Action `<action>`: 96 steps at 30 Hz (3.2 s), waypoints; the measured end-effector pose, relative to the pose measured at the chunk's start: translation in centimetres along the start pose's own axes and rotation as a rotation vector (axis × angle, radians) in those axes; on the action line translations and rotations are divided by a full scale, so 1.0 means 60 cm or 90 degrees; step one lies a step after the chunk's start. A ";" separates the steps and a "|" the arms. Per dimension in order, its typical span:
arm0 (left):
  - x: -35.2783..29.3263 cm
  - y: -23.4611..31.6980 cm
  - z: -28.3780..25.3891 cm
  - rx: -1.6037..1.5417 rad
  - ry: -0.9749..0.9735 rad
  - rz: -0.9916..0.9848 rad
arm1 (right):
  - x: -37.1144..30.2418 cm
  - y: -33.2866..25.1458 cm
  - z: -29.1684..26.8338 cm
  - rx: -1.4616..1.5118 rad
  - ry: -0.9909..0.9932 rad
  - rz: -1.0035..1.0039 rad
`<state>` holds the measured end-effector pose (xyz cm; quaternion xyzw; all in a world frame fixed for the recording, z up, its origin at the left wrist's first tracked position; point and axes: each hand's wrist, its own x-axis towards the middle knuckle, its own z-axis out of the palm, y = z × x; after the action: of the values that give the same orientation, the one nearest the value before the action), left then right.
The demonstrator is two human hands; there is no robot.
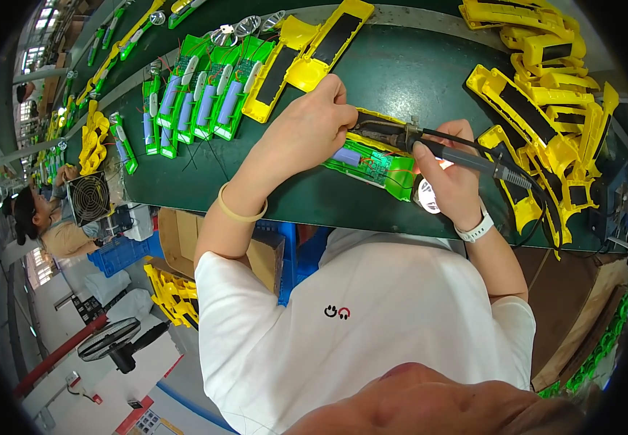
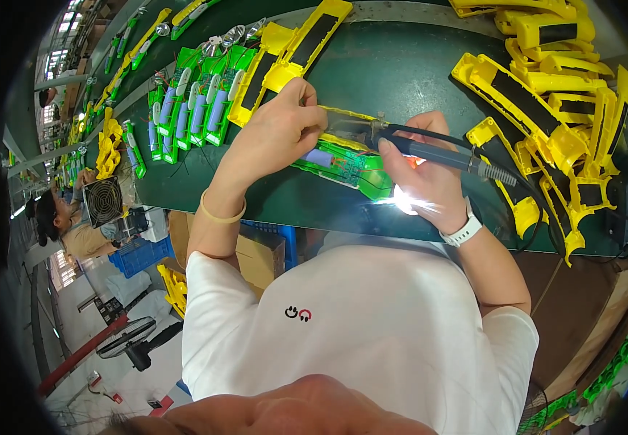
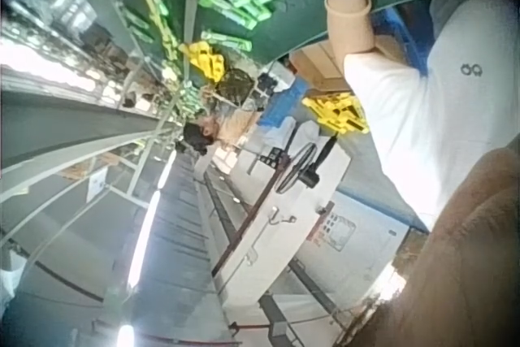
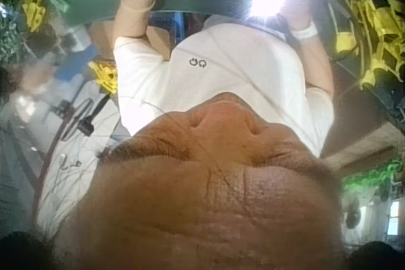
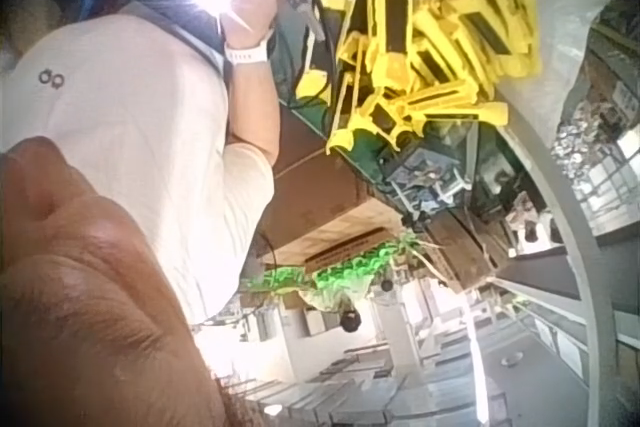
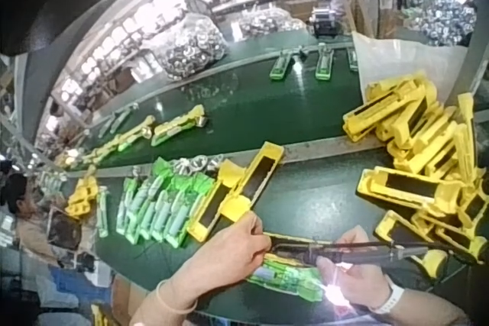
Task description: Soldering electronic components onto circuit boards for flashlight assembly on a production line.
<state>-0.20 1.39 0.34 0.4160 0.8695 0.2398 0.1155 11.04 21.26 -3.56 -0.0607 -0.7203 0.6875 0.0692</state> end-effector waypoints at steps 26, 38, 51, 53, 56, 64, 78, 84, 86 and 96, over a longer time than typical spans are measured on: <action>-0.005 0.001 0.003 0.031 -0.005 -0.005 | -0.038 -0.014 -0.103 0.126 0.141 -0.237; 0.034 -0.003 -0.011 0.240 0.110 0.255 | -0.090 0.004 -0.078 0.080 0.117 -0.044; 0.039 -0.029 -0.047 -0.094 0.148 0.149 | -0.078 0.032 -0.118 0.127 0.167 -0.047; 0.146 -0.085 -0.085 -0.089 0.230 0.088 | -0.078 0.033 -0.118 0.117 0.170 -0.049; 0.275 -0.207 -0.126 0.016 0.214 0.003 | -0.074 0.034 -0.118 0.108 0.133 -0.028; 0.527 -0.333 -0.206 -0.039 -0.113 -0.296 | -0.077 0.044 -0.121 0.115 0.211 0.016; 0.382 -0.171 -0.159 -0.119 -0.024 -0.017 | -0.072 0.039 -0.123 0.202 0.183 0.004; 0.083 0.004 -0.029 -0.129 -0.220 0.249 | -0.052 0.013 -0.127 0.170 0.099 0.033; 0.036 0.033 0.015 -0.039 -0.141 0.200 | -0.059 0.021 -0.135 0.103 0.033 0.022; -0.083 -0.013 0.063 0.156 0.212 0.082 | -0.106 0.028 -0.153 0.292 0.306 -0.199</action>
<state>3.88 -1.69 -3.31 0.4361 0.8709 0.2049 -0.0970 18.96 29.21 -4.93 -0.0926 -0.5113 0.7783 0.3524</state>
